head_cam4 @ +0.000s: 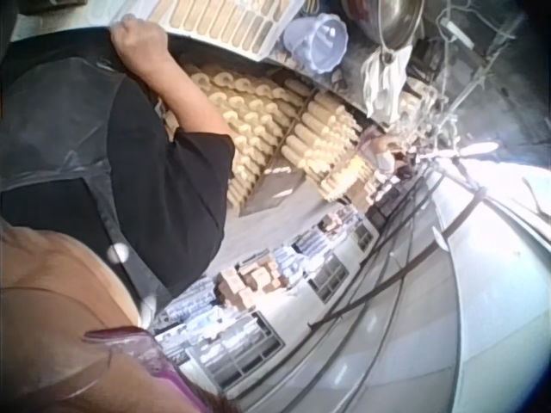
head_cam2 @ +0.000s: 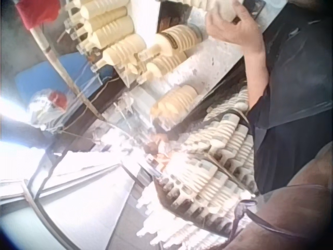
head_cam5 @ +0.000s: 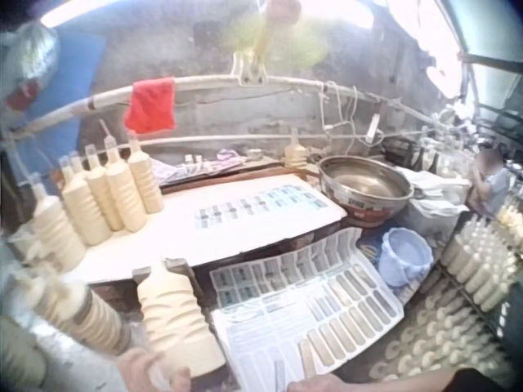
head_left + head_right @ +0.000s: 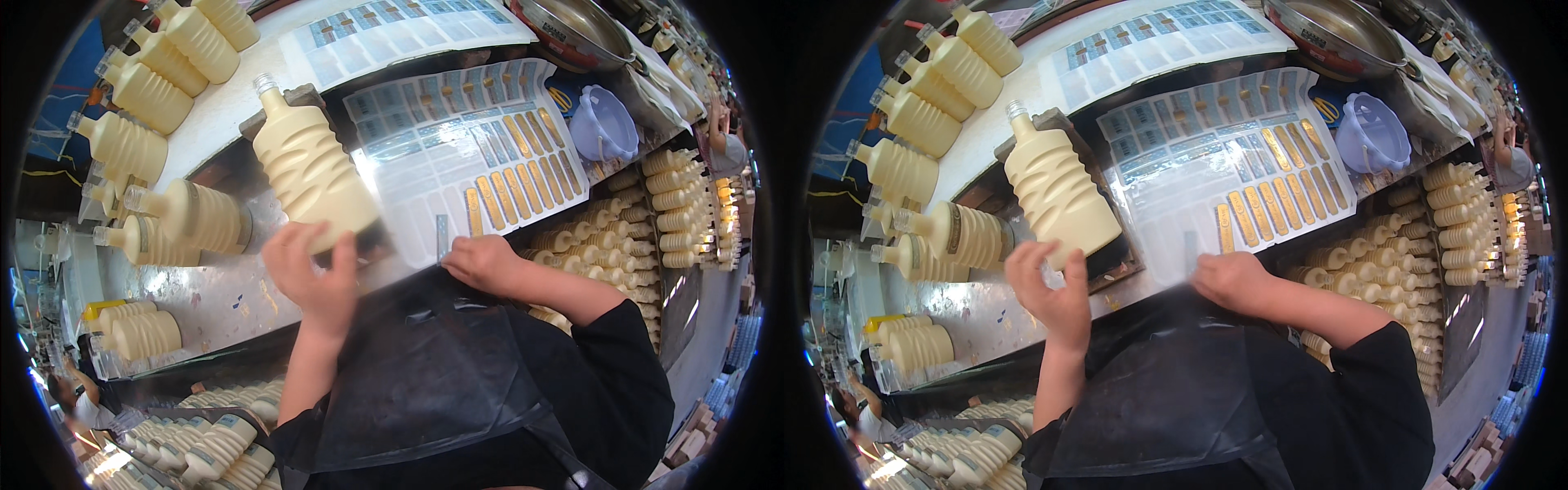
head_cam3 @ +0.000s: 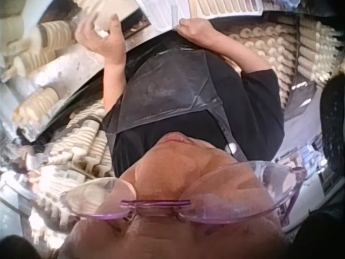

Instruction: The person repeatedly picks up cream-colored plastic bottles, applies rectangular labels to their sides, and places them on a metal workbench. The person handles the bottles one at a time, aligning and smoothing each label before setting the bottle down.

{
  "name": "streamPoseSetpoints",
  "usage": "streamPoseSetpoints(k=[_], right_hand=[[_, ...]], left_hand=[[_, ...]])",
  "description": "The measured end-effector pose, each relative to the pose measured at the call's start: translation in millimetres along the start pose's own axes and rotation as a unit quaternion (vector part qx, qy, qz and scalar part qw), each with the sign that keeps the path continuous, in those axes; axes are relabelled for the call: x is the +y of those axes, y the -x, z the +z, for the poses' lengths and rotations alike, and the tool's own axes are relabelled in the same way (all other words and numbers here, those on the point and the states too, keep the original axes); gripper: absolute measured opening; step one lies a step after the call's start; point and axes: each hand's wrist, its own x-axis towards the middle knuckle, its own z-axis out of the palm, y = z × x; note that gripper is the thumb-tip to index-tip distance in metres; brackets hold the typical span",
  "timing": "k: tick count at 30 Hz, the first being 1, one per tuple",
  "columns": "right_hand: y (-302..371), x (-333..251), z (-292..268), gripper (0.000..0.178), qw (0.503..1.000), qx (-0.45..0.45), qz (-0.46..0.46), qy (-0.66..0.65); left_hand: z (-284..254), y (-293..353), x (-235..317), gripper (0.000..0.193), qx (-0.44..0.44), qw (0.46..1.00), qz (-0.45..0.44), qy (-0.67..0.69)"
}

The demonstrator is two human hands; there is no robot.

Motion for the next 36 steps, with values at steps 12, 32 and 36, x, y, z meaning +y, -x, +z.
streamPoseSetpoints(k=[12, 32, 36], right_hand=[[-91.3, -47.5, -62.5, 0.024, 0.872, 0.120, 0.189, -0.436], [-168.0, -56.2, -70.3, 0.031, 0.861, 0.081, 0.108, -0.490], [-171.7, -66.2, -74.6, 0.031, 0.902, 0.074, 0.088, -0.416]], left_hand=[[23.5, -22.6, 43.2, 0.025, -0.062, 0.995, 0.077, -0.016], [-2.8, -52.8, 7.2, 0.030, 0.016, 0.992, -0.078, 0.097], [-0.5, -63.6, 2.2, 0.026, 0.051, 0.998, -0.016, 0.022]])
